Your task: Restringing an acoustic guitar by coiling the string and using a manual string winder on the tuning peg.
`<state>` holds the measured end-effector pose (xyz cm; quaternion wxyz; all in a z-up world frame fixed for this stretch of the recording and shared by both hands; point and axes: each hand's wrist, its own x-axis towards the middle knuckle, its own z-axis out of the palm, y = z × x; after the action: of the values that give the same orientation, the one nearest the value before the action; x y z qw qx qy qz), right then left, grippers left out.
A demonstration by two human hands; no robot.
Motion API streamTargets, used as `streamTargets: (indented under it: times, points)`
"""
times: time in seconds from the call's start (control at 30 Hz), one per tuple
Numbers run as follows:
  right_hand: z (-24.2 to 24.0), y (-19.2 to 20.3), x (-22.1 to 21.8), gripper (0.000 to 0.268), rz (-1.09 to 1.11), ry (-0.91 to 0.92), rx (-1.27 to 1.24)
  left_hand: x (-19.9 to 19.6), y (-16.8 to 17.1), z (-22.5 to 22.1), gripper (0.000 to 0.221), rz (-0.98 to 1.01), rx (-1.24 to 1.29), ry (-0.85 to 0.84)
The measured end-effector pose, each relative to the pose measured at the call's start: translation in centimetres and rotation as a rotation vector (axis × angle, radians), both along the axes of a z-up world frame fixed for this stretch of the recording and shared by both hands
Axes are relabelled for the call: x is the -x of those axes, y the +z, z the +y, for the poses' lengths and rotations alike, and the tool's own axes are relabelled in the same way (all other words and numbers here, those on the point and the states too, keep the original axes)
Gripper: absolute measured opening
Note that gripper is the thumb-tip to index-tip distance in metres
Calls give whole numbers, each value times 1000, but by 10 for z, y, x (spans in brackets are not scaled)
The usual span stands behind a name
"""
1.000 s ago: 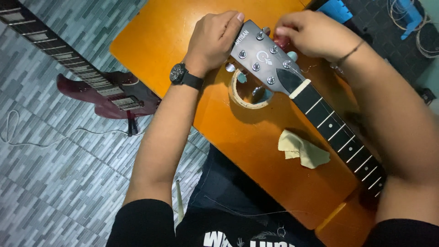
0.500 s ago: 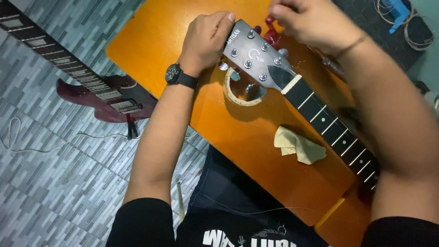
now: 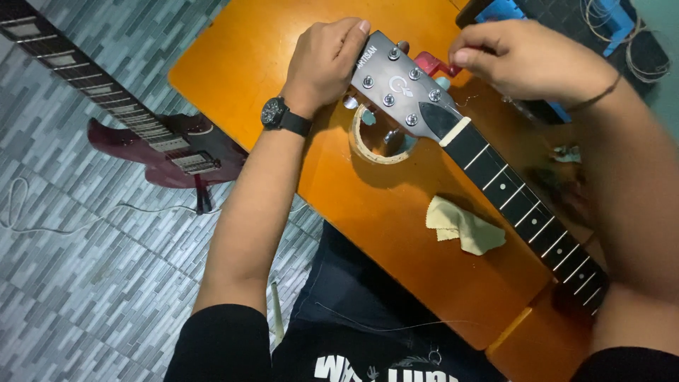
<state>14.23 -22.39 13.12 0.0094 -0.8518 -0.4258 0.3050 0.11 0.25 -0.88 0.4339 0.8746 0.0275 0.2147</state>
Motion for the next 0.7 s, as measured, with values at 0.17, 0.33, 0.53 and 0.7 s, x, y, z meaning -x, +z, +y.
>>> streamTargets:
  times: [0.17, 0.33, 0.53, 0.7]
  points:
    - [15, -20, -12, 27, 70, 26, -286, 1, 3, 0, 43, 1, 12, -6]
    - [33, -65, -24, 21, 86, -20, -417, 2, 7, -1, 43, -11, 16, -17]
    - [8, -42, -9, 32, 46, -9, -38, 1, 4, -1, 43, 18, 21, -1]
    - [-12, -11, -4, 31, -130, 124, -93, -1, 2, -1, 42, 1, 2, -1]
